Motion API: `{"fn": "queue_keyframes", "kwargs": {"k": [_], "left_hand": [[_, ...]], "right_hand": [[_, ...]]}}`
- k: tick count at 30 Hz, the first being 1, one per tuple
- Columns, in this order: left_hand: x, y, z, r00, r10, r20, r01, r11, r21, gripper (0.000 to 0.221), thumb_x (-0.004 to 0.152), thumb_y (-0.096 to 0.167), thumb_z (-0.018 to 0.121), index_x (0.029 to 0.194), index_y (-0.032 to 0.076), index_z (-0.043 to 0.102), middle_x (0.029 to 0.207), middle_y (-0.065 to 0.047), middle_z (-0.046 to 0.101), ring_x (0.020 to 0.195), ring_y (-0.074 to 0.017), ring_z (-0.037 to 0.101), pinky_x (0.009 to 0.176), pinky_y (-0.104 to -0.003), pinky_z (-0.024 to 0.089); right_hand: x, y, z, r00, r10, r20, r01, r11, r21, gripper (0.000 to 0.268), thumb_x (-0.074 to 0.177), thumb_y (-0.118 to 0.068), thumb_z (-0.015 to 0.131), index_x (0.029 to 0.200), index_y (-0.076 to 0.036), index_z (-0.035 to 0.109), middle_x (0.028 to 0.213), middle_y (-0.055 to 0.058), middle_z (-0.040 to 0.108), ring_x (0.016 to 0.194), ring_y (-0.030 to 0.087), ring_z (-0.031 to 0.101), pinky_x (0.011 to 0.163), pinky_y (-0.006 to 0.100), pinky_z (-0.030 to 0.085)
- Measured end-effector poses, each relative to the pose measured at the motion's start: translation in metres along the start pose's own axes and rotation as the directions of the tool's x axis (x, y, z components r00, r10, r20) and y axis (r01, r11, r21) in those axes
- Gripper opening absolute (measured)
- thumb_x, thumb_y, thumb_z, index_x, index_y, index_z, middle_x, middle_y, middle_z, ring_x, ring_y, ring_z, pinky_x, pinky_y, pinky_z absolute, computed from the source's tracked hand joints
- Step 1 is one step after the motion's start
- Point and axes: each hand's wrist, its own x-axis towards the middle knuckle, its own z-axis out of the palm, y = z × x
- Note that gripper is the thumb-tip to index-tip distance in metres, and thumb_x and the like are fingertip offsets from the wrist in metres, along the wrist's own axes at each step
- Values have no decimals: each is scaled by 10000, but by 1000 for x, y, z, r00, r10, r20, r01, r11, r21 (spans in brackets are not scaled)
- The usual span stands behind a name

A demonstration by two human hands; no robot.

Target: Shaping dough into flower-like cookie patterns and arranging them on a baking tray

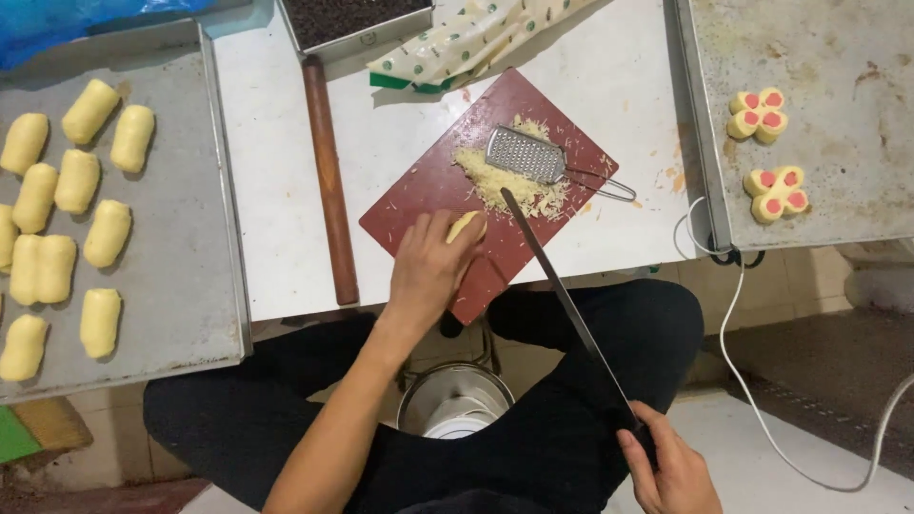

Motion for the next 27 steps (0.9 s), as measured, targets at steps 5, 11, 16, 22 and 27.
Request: {"fn": "queue_keyframes", "kwargs": {"k": [5, 11, 16, 22, 27], "left_hand": [[-5, 7, -8, 989, -127, -74, 109, 970, -217, 585, 851, 376, 684, 1263, 6, 495, 1118, -148, 613, 934, -252, 575, 805, -368, 511], [-9, 13, 1, 943, -243, -227, 154, 924, -350, 219, 893, 104, 678, 1039, -33, 588, 994, -155, 578, 907, -268, 569, 789, -348, 500], [-9, 11, 5, 933, -253, -255, 147, 917, -372, 206, 894, 111, 678, 1024, -28, 600, 990, -147, 597, 912, -260, 575, 797, -345, 496], [-9, 11, 4, 927, -270, -261, 157, 910, -383, 214, 886, 107, 692, 1038, -11, 599, 1018, -150, 634, 931, -272, 591, 802, -357, 497], [-10, 8, 9, 913, -311, -264, 210, 913, -350, 220, 896, 182, 678, 1024, 16, 611, 1007, -120, 648, 942, -250, 575, 815, -357, 464]], "right_hand": [[-3, 7, 10, 996, -82, -40, 80, 995, -59, 413, 844, -407, 522, 1245, -308, 513, 1031, -74, 710, 738, 215, 731, 640, 359, 551], [-8, -2, 5, 982, -179, -58, 163, 962, -217, 367, 847, -414, 527, 1199, -311, 508, 992, -89, 695, 597, 229, 695, 523, 398, 543], [-8, -4, 5, 981, -189, -43, 168, 941, -294, 374, 850, -418, 518, 1204, -298, 500, 1034, -81, 684, 576, 249, 685, 489, 421, 540], [-10, -10, 1, 977, -207, -59, 182, 940, -287, 358, 851, -410, 530, 1184, -282, 494, 866, -37, 691, 531, 261, 664, 503, 411, 549], [-7, -15, -2, 978, -205, -45, 179, 928, -326, 355, 862, -421, 515, 1183, -272, 484, 870, -31, 672, 585, 265, 676, 500, 423, 528]]}}
